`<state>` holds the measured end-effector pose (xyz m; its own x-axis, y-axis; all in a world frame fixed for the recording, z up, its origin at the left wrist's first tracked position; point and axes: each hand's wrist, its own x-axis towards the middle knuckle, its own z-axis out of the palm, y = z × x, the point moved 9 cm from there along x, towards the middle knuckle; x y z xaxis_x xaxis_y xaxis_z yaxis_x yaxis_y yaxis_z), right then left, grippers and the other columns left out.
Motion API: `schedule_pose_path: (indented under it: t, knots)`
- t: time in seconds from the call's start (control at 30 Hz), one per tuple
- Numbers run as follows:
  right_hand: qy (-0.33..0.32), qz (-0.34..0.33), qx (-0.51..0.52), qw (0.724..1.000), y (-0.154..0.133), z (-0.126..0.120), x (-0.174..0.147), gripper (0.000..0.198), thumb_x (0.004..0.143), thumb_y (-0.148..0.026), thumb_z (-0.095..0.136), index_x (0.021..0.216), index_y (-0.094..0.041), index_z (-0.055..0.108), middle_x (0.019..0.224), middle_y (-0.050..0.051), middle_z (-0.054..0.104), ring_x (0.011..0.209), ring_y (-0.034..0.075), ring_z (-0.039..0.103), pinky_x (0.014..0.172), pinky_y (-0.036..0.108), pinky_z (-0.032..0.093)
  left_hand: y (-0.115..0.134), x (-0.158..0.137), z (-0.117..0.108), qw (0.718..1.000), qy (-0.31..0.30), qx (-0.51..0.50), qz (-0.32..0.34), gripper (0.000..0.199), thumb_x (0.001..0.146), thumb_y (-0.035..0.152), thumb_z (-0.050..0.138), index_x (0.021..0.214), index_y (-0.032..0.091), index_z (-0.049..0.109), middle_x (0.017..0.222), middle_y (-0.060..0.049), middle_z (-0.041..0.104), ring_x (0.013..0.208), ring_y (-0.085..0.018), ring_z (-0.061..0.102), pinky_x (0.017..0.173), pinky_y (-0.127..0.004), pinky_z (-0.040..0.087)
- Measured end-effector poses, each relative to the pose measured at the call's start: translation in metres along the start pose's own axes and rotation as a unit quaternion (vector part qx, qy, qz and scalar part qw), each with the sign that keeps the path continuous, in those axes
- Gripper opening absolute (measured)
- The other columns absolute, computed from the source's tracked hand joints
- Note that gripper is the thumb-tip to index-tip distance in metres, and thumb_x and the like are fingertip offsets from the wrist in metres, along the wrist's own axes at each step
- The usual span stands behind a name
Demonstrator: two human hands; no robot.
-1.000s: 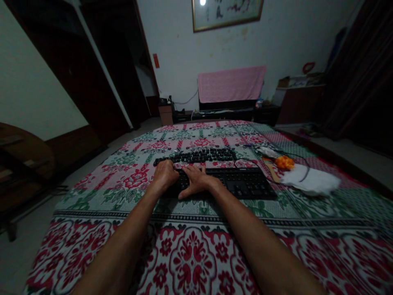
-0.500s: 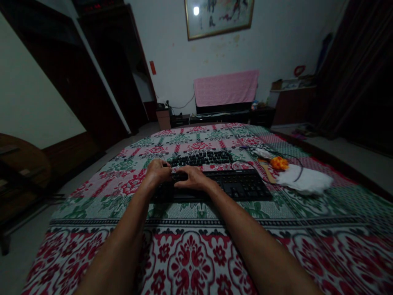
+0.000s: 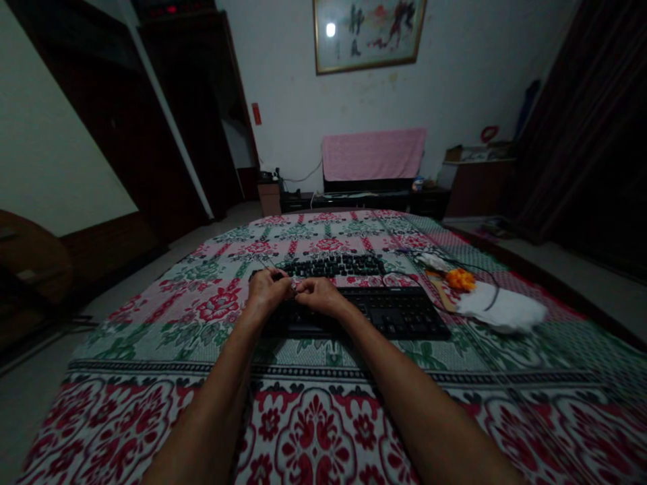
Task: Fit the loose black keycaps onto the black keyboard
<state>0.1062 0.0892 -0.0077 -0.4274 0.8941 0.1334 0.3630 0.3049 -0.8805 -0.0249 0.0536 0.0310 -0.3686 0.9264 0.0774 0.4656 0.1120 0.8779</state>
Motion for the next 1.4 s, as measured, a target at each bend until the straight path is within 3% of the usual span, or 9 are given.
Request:
schedule_pose_path:
  t: [0.17,0.4,0.53,0.63,0.87,1.07,1.27,1.4]
  knots:
    - [0.030,0.048,0.014,0.998,0.009,-0.008,0.003,0.017,0.064,-0.017,0.059,0.079,-0.016,0.067,0.063,-0.004,0.062,0.056,0.008,0.052,0.051,0.017,0.038,0.002,-0.002,0.007,0.997,0.001,-0.070,0.030,0.022,0.065,0.025,0.058,0.085,0.015,0.061,0.060,-0.002,0.067,0.060,-0.018,0.067,0.056,-0.024,0.050]
    - [0.060,0.095,-0.068,0.991,0.014,-0.015,0.004,0.027,0.064,-0.016,0.060,0.091,-0.017,0.067,0.073,-0.001,0.067,0.064,0.011,0.058,0.054,0.018,0.041,0.010,-0.003,0.007,0.990,0.085,0.013,0.111,0.019,0.068,0.029,0.056,0.081,0.017,0.064,0.070,-0.003,0.070,0.070,-0.017,0.067,0.066,-0.025,0.049]
    - [0.100,0.086,-0.113,0.985,0.011,-0.040,0.003,0.035,0.067,-0.018,0.058,0.101,-0.018,0.064,0.079,0.000,0.069,0.069,0.013,0.061,0.061,0.020,0.045,0.003,0.004,-0.010,0.990,0.109,-0.007,0.090,0.021,0.067,0.031,0.057,0.082,0.018,0.064,0.067,-0.002,0.070,0.068,-0.017,0.066,0.066,-0.024,0.049]
    - [0.121,0.075,-0.179,0.973,0.012,-0.060,0.005,0.025,0.071,-0.022,0.056,0.094,-0.018,0.067,0.083,0.001,0.070,0.076,0.015,0.063,0.069,0.022,0.046,-0.010,0.011,-0.025,0.991,0.116,-0.039,0.059,0.022,0.066,0.030,0.058,0.082,0.017,0.064,0.064,-0.001,0.068,0.064,-0.016,0.066,0.063,-0.023,0.049]
    - [0.040,0.016,-0.322,0.946,0.014,-0.052,0.031,0.021,0.076,-0.031,0.060,0.090,-0.020,0.071,0.091,0.003,0.072,0.085,0.017,0.065,0.076,0.023,0.045,-0.020,0.019,-0.034,0.986,0.121,-0.101,0.051,0.023,0.064,0.030,0.058,0.081,0.015,0.063,0.066,-0.002,0.069,0.060,-0.016,0.066,0.060,-0.024,0.050]
    - [-0.041,0.072,-0.361,0.929,0.032,-0.042,0.052,0.017,0.073,-0.029,0.064,0.083,-0.020,0.075,0.082,0.003,0.073,0.081,0.017,0.067,0.070,0.021,0.047,-0.027,0.023,-0.041,0.982,0.121,-0.144,0.023,0.027,0.062,0.031,0.059,0.083,0.014,0.062,0.067,-0.002,0.069,0.059,-0.017,0.067,0.058,-0.024,0.052]
    - [-0.069,0.105,-0.402,0.907,0.038,-0.040,0.072,0.017,0.056,-0.019,0.072,0.072,-0.014,0.074,0.068,0.009,0.070,0.080,0.024,0.067,0.068,0.025,0.049,-0.029,0.021,-0.048,0.979,0.122,-0.166,0.004,0.027,0.061,0.031,0.058,0.082,0.014,0.060,0.069,-0.003,0.069,0.060,-0.017,0.068,0.058,-0.024,0.053]
    - [-0.083,0.105,-0.410,0.902,0.034,-0.039,0.072,0.020,0.052,-0.016,0.072,0.073,-0.014,0.074,0.067,0.008,0.069,0.078,0.023,0.067,0.064,0.024,0.049,-0.027,0.020,-0.051,0.977,0.121,-0.176,0.007,0.025,0.060,0.030,0.058,0.080,0.015,0.059,0.069,-0.002,0.068,0.058,-0.017,0.067,0.056,-0.023,0.052]
